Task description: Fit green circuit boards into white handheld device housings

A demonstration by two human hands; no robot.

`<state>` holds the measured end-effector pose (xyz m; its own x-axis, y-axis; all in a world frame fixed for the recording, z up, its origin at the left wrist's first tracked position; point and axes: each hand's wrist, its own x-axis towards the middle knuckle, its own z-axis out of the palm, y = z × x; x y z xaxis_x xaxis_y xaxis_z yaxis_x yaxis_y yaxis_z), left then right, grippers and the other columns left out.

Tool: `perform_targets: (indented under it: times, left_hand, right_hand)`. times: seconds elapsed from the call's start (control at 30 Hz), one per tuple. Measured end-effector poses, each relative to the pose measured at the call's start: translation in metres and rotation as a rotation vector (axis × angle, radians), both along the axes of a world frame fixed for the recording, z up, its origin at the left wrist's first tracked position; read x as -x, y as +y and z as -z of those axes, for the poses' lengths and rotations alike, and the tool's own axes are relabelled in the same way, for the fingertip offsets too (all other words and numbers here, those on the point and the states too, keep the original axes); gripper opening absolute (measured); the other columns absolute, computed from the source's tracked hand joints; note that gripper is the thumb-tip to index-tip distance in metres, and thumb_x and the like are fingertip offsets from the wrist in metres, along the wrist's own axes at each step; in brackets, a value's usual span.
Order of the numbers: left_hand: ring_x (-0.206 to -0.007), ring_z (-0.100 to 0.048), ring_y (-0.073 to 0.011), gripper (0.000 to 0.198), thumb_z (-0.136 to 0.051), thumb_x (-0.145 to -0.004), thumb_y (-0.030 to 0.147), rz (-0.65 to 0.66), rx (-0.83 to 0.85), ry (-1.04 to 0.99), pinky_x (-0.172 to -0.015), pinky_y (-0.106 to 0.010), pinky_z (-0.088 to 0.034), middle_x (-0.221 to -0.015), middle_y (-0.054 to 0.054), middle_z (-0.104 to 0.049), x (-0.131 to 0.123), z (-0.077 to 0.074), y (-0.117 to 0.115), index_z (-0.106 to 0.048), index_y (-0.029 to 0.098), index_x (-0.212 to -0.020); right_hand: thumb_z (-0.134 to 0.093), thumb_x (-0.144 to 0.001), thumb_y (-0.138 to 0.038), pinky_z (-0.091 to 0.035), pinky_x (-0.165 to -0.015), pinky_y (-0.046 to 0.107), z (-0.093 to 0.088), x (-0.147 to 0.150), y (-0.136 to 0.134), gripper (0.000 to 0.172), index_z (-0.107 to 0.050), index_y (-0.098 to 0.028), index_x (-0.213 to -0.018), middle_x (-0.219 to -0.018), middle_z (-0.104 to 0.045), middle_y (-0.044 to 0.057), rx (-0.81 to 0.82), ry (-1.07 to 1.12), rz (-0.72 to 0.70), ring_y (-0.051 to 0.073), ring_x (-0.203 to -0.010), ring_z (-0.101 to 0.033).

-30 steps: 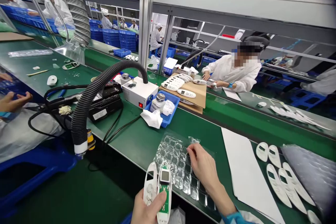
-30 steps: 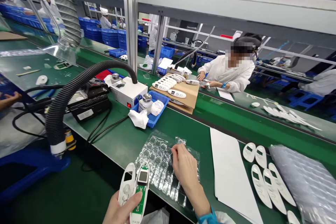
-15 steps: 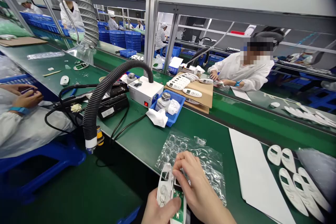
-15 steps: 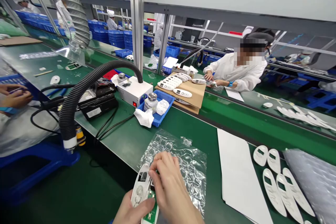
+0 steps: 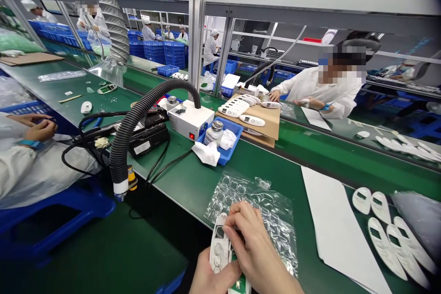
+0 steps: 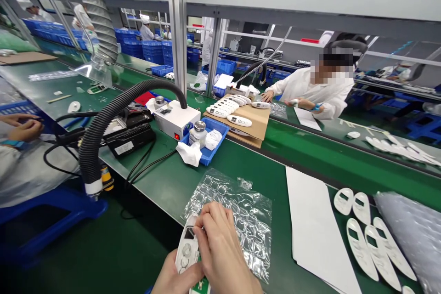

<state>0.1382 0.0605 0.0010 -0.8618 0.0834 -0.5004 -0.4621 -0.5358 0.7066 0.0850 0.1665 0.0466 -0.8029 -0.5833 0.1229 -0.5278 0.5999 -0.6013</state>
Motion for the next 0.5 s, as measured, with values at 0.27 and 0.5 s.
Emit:
perform_targets:
  times: [0.27,0.5]
  left_hand:
    - [-0.069,-0.052,-0.0131,0.054,-0.086,-0.045,0.047,0.001,-0.005,-0.005,-0.066,-0.022,-0.041,-0.071,-0.008,-0.064,0.000,-0.002,0.000,-0.066,0.008,-0.076]
    - [-0.069,-0.054,-0.0134,0.049,-0.086,-0.046,0.041,0.010,0.051,-0.009,-0.066,-0.021,-0.042,-0.070,-0.006,-0.065,0.000,-0.008,0.005,-0.067,0.007,-0.075]
  right_hand:
    - [-0.040,-0.093,-0.023,-0.042,-0.083,0.037,0.005,0.000,0.005,0.005,-0.038,-0.023,-0.088,-0.101,-0.048,0.004,0.017,-0.140,0.075,0.018,-0.090,-0.050]
    - [-0.050,-0.083,-0.024,-0.048,-0.070,0.031,-0.005,-0.001,0.004,0.013,-0.040,-0.025,-0.092,-0.091,-0.052,0.002,-0.141,-0.229,0.165,0.019,-0.083,-0.053]
